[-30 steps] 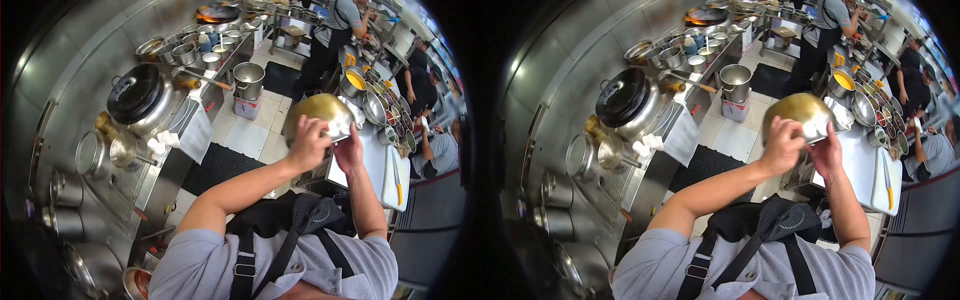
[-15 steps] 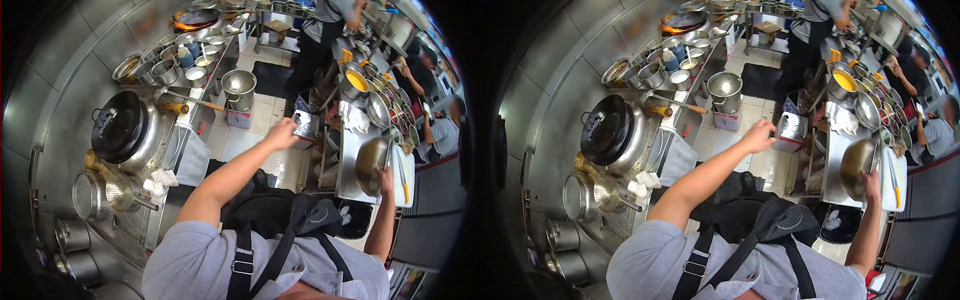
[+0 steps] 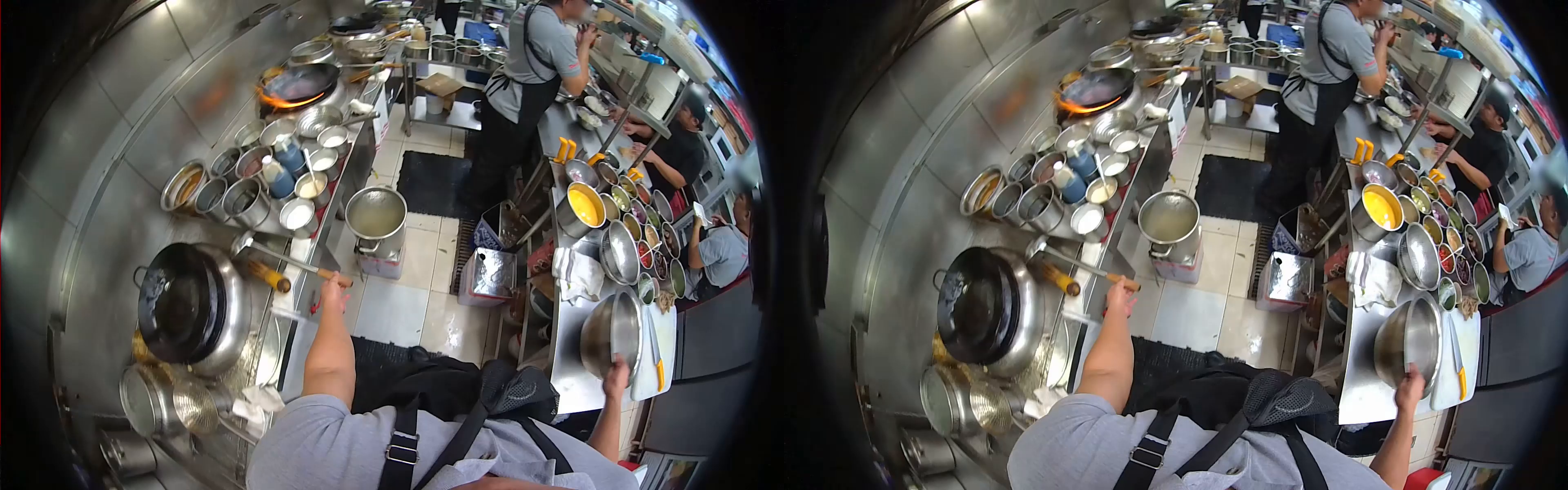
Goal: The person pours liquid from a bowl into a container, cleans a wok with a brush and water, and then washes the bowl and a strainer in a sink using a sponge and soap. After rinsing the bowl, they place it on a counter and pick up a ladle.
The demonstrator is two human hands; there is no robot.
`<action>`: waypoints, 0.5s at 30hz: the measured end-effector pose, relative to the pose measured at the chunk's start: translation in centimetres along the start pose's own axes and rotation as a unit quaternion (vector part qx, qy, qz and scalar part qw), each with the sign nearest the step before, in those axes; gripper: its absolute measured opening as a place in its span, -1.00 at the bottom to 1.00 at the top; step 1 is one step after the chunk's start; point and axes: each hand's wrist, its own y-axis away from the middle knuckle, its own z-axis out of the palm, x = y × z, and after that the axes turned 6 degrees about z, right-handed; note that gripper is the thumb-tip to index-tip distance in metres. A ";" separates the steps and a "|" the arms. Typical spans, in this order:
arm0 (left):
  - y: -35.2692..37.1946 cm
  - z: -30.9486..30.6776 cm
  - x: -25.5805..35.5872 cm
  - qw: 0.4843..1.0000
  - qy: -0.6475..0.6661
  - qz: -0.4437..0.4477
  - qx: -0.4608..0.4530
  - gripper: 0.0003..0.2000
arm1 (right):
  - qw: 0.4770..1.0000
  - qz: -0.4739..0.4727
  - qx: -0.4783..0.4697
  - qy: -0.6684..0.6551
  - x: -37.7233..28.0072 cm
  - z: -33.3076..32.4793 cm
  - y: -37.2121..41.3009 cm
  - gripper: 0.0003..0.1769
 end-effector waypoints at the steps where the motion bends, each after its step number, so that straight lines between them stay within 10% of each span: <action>1: -0.6 0.6 0.4 0.999 0.047 -0.018 0.005 -0.45 | 0.995 -0.029 0.094 -0.017 4.1 0.7 -1.8 -0.80; 9: -3.3 1.1 2.6 0.987 0.140 -0.058 0.052 -0.57 | 0.757 0.322 0.345 -0.452 8.1 -1.3 3.8 -0.53; 11: -3.2 -0.1 3.4 0.975 0.213 -0.012 0.061 -0.74 | 0.550 0.440 0.263 -0.659 7.7 0.3 5.2 -0.53; 15: 1.0 -0.2 7.1 0.968 0.234 0.044 0.077 -0.85 | 0.459 0.478 0.286 -0.692 9.3 9.9 7.9 -0.60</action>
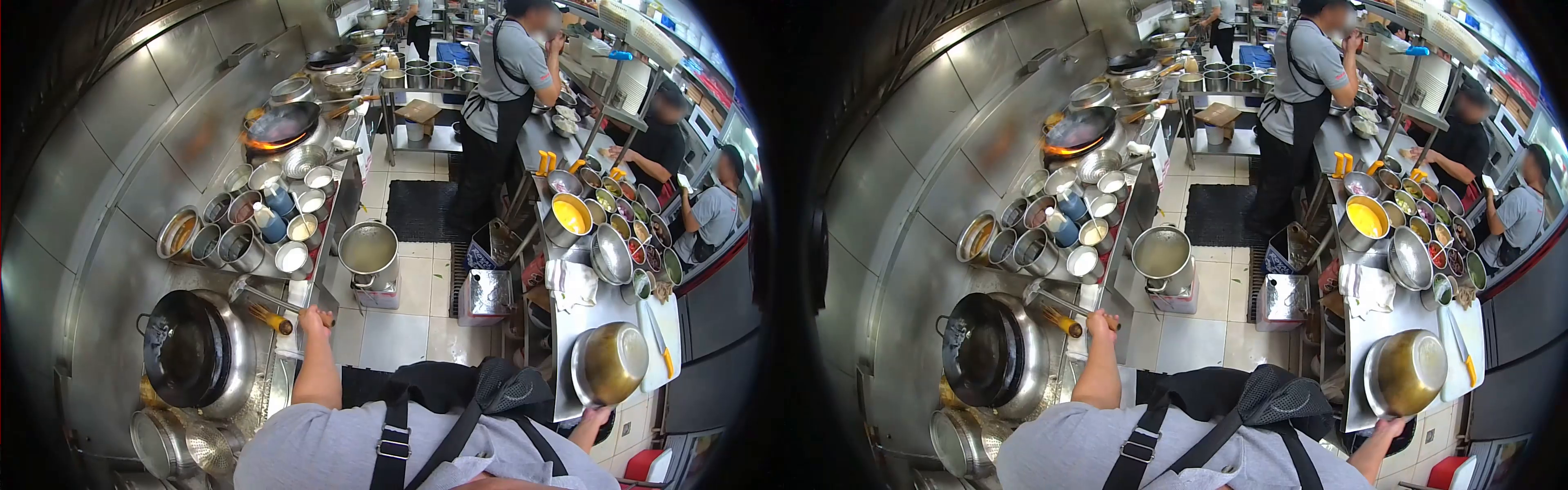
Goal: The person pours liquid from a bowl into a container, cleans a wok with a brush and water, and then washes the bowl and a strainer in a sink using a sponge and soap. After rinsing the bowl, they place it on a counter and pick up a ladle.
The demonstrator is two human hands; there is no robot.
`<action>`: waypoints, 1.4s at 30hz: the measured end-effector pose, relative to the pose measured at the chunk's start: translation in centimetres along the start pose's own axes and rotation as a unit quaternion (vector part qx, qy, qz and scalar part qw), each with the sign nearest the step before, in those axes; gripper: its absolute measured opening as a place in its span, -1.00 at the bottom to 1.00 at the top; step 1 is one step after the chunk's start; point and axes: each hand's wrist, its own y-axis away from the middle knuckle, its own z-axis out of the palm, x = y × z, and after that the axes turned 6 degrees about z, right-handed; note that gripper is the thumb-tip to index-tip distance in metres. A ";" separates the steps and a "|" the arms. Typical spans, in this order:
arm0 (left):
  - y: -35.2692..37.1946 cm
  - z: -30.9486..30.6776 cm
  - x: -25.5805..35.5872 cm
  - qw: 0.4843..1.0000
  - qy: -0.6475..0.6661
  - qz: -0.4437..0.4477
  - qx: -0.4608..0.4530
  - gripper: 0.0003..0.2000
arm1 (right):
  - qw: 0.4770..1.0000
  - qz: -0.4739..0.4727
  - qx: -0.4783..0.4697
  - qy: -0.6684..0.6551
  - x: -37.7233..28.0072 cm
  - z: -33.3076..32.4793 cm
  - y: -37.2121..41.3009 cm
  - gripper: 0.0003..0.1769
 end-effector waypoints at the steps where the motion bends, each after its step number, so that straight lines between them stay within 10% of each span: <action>1: 0.2 0.0 0.5 1.000 -0.005 0.019 0.014 -0.86 | 0.997 0.008 0.026 0.068 1.1 -0.2 0.4 -0.63; 3: 1.3 -0.2 1.7 0.999 -0.010 0.042 0.030 -0.85 | 0.978 0.040 0.047 0.201 3.6 -4.9 -8.3 -0.63; 15: 8.9 -3.9 2.3 0.990 -0.042 0.128 -0.027 -0.82 | 0.823 0.124 -0.126 0.540 1.1 3.3 7.2 -0.66; 25: 13.9 -6.4 9.9 0.984 -0.028 0.171 -0.029 -0.75 | 0.027 0.309 -0.410 0.858 10.8 15.6 15.0 -0.68; 30: 20.6 -9.1 15.8 0.925 0.257 0.181 -0.215 -0.71 | -0.110 0.198 -0.457 0.860 15.7 23.1 26.6 -0.61; 33: 22.5 -12.6 18.1 0.903 0.214 0.220 -0.300 -0.56 | -0.216 0.102 -0.522 0.819 20.0 24.8 30.7 -0.57; 38: 27.0 -15.6 20.3 0.943 0.195 0.215 -0.161 -0.70 | -0.431 -0.158 -0.777 0.431 33.4 25.9 32.4 -0.60; 40: 27.7 -19.4 20.5 0.931 0.254 0.226 -0.132 -0.80 | -0.287 -0.162 -0.768 0.548 35.0 24.6 39.9 -0.60; 42: 28.3 -23.3 20.6 0.912 0.313 0.240 -0.114 -0.89 | -0.272 -0.151 -0.746 0.588 35.0 23.4 48.2 -0.62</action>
